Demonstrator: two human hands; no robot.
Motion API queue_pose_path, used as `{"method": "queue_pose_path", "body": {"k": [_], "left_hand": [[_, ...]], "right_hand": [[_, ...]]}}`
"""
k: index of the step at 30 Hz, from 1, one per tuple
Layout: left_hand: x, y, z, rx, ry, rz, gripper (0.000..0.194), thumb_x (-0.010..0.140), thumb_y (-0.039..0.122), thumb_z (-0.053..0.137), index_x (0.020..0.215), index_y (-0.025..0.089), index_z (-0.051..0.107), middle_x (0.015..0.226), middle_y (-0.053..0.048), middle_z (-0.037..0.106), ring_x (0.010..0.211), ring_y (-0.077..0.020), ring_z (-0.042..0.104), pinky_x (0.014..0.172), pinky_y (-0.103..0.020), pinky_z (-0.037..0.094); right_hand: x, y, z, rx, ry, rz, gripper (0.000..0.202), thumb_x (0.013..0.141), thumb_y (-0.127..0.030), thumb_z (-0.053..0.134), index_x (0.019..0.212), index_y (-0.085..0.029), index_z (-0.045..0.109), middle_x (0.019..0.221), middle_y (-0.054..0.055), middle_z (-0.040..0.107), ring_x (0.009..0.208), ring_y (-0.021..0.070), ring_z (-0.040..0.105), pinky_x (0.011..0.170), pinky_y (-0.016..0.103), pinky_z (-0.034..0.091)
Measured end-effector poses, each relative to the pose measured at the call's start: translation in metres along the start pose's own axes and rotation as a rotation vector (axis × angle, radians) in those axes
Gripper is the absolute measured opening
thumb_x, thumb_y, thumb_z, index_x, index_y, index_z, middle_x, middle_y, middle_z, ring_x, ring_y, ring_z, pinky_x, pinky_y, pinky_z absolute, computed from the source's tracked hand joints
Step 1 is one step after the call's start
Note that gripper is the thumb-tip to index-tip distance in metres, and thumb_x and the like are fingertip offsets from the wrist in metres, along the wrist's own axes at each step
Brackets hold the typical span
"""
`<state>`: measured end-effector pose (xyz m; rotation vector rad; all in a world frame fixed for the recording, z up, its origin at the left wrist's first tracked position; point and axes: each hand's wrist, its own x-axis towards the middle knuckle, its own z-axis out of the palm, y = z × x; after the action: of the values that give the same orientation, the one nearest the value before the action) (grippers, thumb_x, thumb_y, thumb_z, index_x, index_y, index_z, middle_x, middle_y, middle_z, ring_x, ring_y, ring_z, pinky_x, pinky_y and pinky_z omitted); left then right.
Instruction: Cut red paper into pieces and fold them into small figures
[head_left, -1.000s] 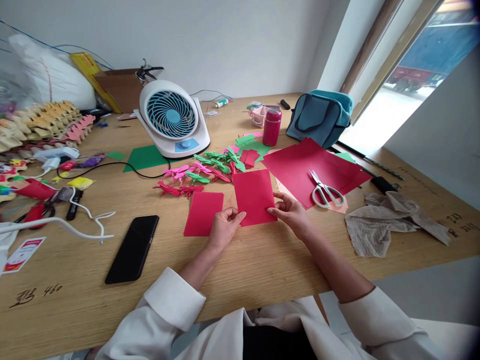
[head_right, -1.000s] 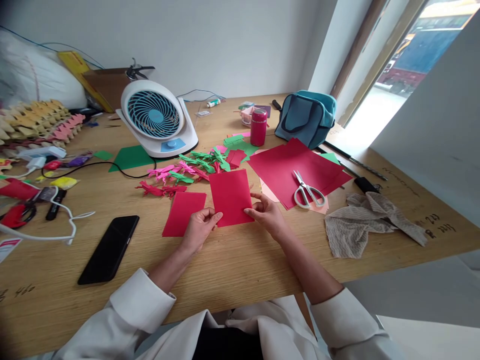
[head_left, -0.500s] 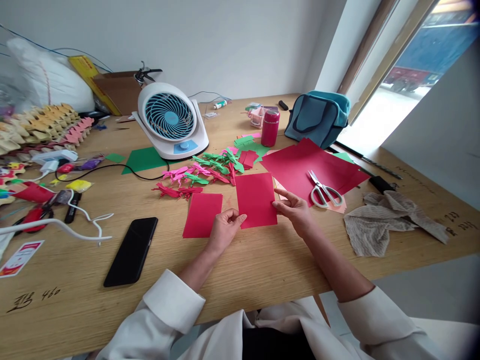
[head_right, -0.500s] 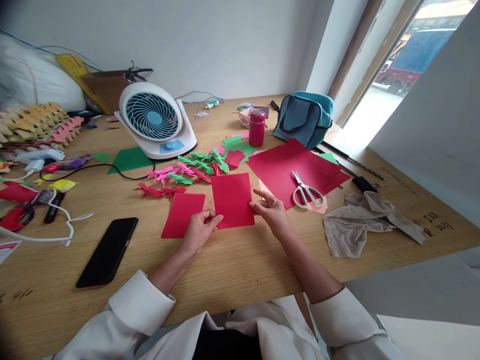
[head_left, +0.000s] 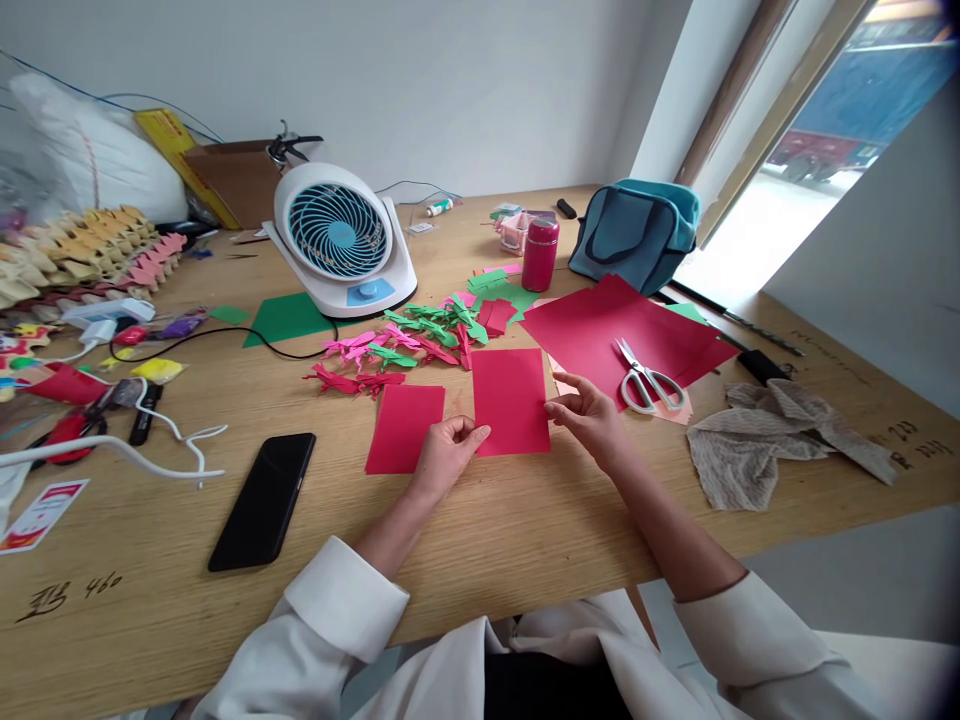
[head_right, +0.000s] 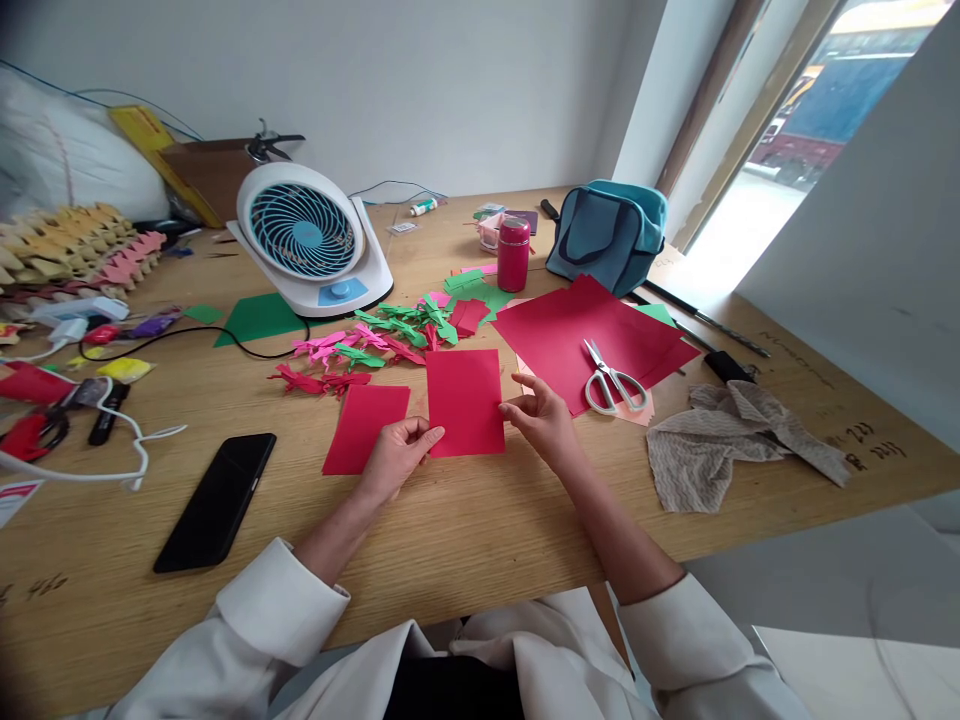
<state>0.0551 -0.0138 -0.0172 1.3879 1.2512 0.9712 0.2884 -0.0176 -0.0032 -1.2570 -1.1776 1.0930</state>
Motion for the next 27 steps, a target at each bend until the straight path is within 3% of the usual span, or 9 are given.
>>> {"method": "queue_pose_path", "body": {"k": [3, 5, 10, 13, 17, 21, 24, 27], "left_hand": [[-0.002, 0.003, -0.003, 0.048, -0.076, -0.061, 0.040, 0.072, 0.050, 0.068, 0.056, 0.020, 0.048, 0.045, 0.007, 0.039, 0.043, -0.0085, 0.033, 0.046, -0.023, 0.025], [-0.004, 0.006, -0.005, 0.114, -0.106, -0.062, 0.039, 0.072, 0.047, 0.067, 0.053, 0.020, 0.046, 0.044, 0.007, 0.038, 0.043, -0.0083, 0.031, 0.046, -0.023, 0.023], [-0.008, 0.012, -0.005, 0.304, -0.067, -0.031, 0.032, 0.068, 0.035, 0.069, 0.049, 0.019, 0.050, 0.046, 0.006, 0.041, 0.048, -0.0099, 0.033, 0.049, -0.024, 0.023], [-0.010, 0.012, -0.004, 0.426, -0.046, -0.013, 0.028, 0.067, 0.027, 0.069, 0.048, 0.020, 0.051, 0.043, 0.005, 0.044, 0.047, -0.0114, 0.036, 0.051, -0.025, 0.023], [-0.016, 0.013, -0.003, 0.711, 0.024, 0.056, 0.030, 0.068, 0.024, 0.075, 0.050, 0.021, 0.052, 0.048, 0.001, 0.049, 0.050, -0.0157, 0.046, 0.055, -0.027, 0.030], [-0.022, 0.018, 0.001, 1.031, 0.046, 0.206, 0.014, 0.077, 0.026, 0.073, 0.085, 0.018, 0.063, 0.085, -0.010, 0.065, 0.085, -0.0284, 0.062, 0.074, -0.037, 0.046], [-0.024, 0.013, 0.009, 1.029, -0.072, 0.424, 0.027, 0.086, 0.017, 0.059, 0.113, 0.016, 0.059, 0.117, -0.014, 0.063, 0.112, -0.0283, 0.058, 0.096, -0.041, 0.046], [-0.025, 0.002, 0.017, 0.982, -0.172, 0.511, 0.040, 0.091, 0.016, 0.050, 0.131, 0.016, 0.049, 0.137, -0.015, 0.054, 0.129, -0.0259, 0.052, 0.107, -0.041, 0.043]], "right_hand": [[-0.004, -0.001, 0.001, -0.320, 0.150, -0.251, 0.039, 0.086, -0.037, 0.065, 0.121, -0.021, 0.058, 0.102, 0.010, 0.070, 0.088, 0.0228, 0.066, 0.075, 0.038, 0.054], [-0.010, -0.002, 0.006, -0.484, 0.167, -0.422, 0.027, 0.092, -0.030, 0.056, 0.117, -0.023, 0.061, 0.107, 0.011, 0.066, 0.093, 0.0236, 0.065, 0.078, 0.039, 0.053], [-0.024, -0.002, 0.023, -0.708, -0.252, -0.667, 0.027, 0.095, -0.021, 0.050, 0.117, -0.025, 0.065, 0.118, 0.011, 0.064, 0.108, 0.0245, 0.060, 0.093, 0.042, 0.050], [-0.028, 0.000, 0.030, -0.867, -0.389, -0.669, 0.026, 0.094, -0.020, 0.053, 0.115, -0.023, 0.067, 0.120, 0.011, 0.065, 0.109, 0.0252, 0.060, 0.096, 0.042, 0.047], [-0.026, 0.002, 0.030, -0.949, -0.457, -0.613, 0.025, 0.094, -0.020, 0.054, 0.114, -0.020, 0.068, 0.116, 0.011, 0.068, 0.109, 0.0247, 0.061, 0.098, 0.041, 0.045], [-0.025, 0.001, 0.030, -0.945, -0.463, -0.594, 0.025, 0.092, -0.020, 0.055, 0.114, -0.020, 0.068, 0.118, 0.011, 0.068, 0.111, 0.0245, 0.061, 0.101, 0.042, 0.044], [-0.025, 0.000, 0.029, -0.931, -0.471, -0.585, 0.024, 0.092, -0.018, 0.056, 0.112, -0.019, 0.068, 0.117, 0.011, 0.068, 0.110, 0.0246, 0.062, 0.099, 0.042, 0.046], [-0.022, 0.003, 0.027, -0.864, -0.480, -0.587, 0.025, 0.093, -0.014, 0.051, 0.110, -0.019, 0.068, 0.115, 0.010, 0.069, 0.109, 0.0235, 0.063, 0.097, 0.039, 0.048]]}}
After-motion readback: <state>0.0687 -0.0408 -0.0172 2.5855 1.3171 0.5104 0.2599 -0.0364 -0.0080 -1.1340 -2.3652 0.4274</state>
